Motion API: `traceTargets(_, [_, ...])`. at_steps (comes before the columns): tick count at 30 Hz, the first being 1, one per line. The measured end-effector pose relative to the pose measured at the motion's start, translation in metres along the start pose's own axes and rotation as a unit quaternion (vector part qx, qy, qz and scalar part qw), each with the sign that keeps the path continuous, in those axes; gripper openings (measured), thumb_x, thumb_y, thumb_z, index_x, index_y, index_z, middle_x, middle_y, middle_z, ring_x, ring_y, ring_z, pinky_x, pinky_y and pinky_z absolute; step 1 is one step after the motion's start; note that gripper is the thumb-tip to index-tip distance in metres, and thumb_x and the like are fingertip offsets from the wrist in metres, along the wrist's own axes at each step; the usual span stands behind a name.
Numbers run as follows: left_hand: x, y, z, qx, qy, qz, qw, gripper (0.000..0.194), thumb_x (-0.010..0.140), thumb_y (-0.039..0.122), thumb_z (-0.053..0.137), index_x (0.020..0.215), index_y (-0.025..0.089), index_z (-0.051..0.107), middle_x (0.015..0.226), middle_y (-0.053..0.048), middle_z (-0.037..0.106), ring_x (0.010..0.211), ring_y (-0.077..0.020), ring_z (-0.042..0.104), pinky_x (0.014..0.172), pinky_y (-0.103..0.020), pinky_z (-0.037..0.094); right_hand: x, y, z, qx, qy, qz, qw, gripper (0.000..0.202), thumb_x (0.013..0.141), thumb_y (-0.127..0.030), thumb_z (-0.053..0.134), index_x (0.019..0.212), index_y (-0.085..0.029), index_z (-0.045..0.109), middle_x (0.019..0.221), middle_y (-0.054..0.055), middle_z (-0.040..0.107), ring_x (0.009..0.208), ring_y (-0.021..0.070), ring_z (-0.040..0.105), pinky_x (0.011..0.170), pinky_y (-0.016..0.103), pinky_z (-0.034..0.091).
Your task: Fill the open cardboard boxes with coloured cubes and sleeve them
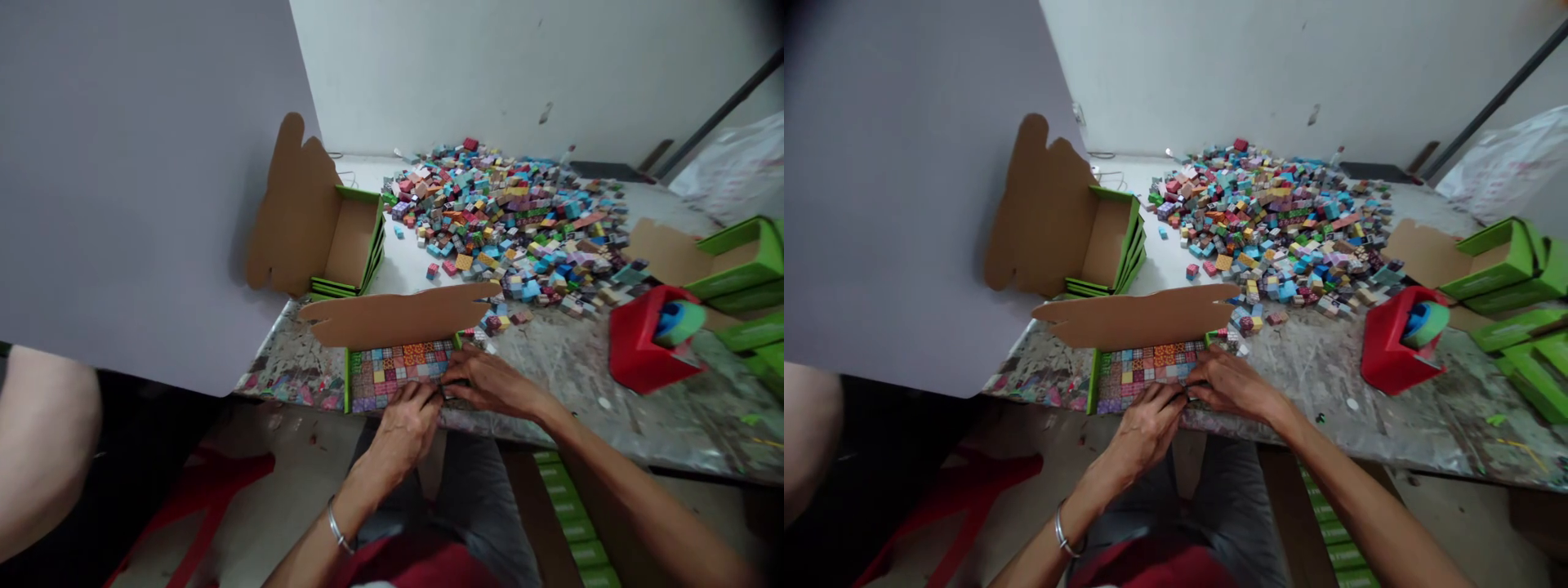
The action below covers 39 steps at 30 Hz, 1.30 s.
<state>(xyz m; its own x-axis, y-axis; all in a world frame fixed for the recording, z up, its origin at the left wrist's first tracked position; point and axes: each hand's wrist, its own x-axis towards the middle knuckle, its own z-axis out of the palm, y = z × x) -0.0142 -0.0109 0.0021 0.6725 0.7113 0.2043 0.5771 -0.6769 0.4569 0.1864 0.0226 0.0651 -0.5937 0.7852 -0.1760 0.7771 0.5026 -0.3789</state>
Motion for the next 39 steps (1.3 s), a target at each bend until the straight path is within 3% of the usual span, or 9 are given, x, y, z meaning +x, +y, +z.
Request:
traceTargets(9, [-0.001, -0.001, 0.000, 0.011, -0.020, 0.001, 1.000, 0.025, 0.091, 0.014, 0.043, 0.113, 0.018, 0.054, 0.113, -0.006, 0.058, 0.103, -0.0223, 0.051, 0.090, -0.039, 0.049, 0.008, -0.007, 0.001, -0.108, -0.013, 0.087, 0.990, 0.022, 0.087, -0.022, 0.049, 0.077, -0.018, 0.068, 0.082, 0.010, 0.068, 0.093, 0.0256, 0.059, 0.076, 0.032, 0.039])
traceTargets(16, [-0.001, 0.001, -0.001, 0.015, -0.011, 0.002, 1.000, 0.026, 0.091, 0.014, 0.042, 0.113, 0.018, 0.054, 0.113, -0.006, 0.057, 0.103, -0.0220, 0.050, 0.090, -0.038, 0.049, -0.004, 0.000, 0.011, -0.031, 0.013, -0.007, 0.999, 0.023, 0.088, -0.028, 0.051, 0.102, -0.022, 0.067, 0.095, 0.007, 0.069, 0.097, 0.0225, 0.057, 0.085, 0.034, 0.039])
traceTargets(21, [-0.001, 0.000, -0.001, 0.036, -0.019, -0.001, 0.999, 0.026, 0.089, 0.013, 0.045, 0.112, 0.019, 0.054, 0.114, -0.006, 0.056, 0.102, -0.0227, 0.049, 0.089, -0.039, 0.048, -0.003, -0.006, 0.010, -0.079, 0.008, -0.022, 0.997, 0.022, 0.085, -0.022, 0.051, 0.099, -0.019, 0.067, 0.096, 0.008, 0.068, 0.100, 0.0251, 0.057, 0.086, 0.037, 0.038])
traceTargets(25, [-0.002, 0.000, 0.001, 0.051, -0.023, -0.008, 0.998, 0.023, 0.089, 0.012, 0.045, 0.108, 0.019, 0.056, 0.109, -0.005, 0.057, 0.100, -0.0222, 0.050, 0.088, -0.038, 0.049, 0.008, -0.018, 0.002, -0.133, -0.035, -0.066, 0.988, 0.018, 0.081, -0.015, 0.051, 0.091, -0.017, 0.067, 0.090, 0.009, 0.068, 0.097, 0.0244, 0.060, 0.083, 0.034, 0.041])
traceTargets(32, [-0.003, 0.000, 0.001, 0.039, -0.026, -0.006, 0.999, 0.019, 0.090, 0.014, 0.045, 0.104, 0.018, 0.058, 0.110, -0.007, 0.057, 0.105, -0.0213, 0.050, 0.092, -0.035, 0.047, 0.027, -0.026, -0.009, -0.182, -0.125, -0.051, 0.974, 0.020, 0.081, -0.013, 0.048, 0.081, -0.014, 0.068, 0.078, 0.011, 0.069, 0.073, 0.0223, 0.065, 0.063, 0.029, 0.040])
traceTargets(35, [-0.004, -0.001, 0.000, 0.031, -0.018, -0.003, 0.999, 0.022, 0.090, 0.013, 0.045, 0.108, 0.018, 0.057, 0.112, -0.008, 0.058, 0.107, -0.0215, 0.050, 0.092, -0.036, 0.047, 0.024, -0.019, -0.013, -0.139, -0.131, -0.047, 0.981, 0.020, 0.082, -0.015, 0.048, 0.083, -0.017, 0.069, 0.081, 0.009, 0.070, 0.078, 0.0221, 0.065, 0.063, 0.028, 0.040])
traceTargets(39, [-0.004, 0.000, -0.002, 0.018, -0.010, -0.003, 1.000, 0.025, 0.090, 0.014, 0.044, 0.112, 0.018, 0.055, 0.113, -0.007, 0.058, 0.107, -0.0213, 0.050, 0.093, -0.036, 0.047, 0.010, -0.007, -0.010, -0.067, -0.083, -0.063, 0.992, 0.023, 0.086, -0.022, 0.049, 0.101, -0.020, 0.066, 0.098, 0.008, 0.069, 0.094, 0.0218, 0.062, 0.074, 0.029, 0.043])
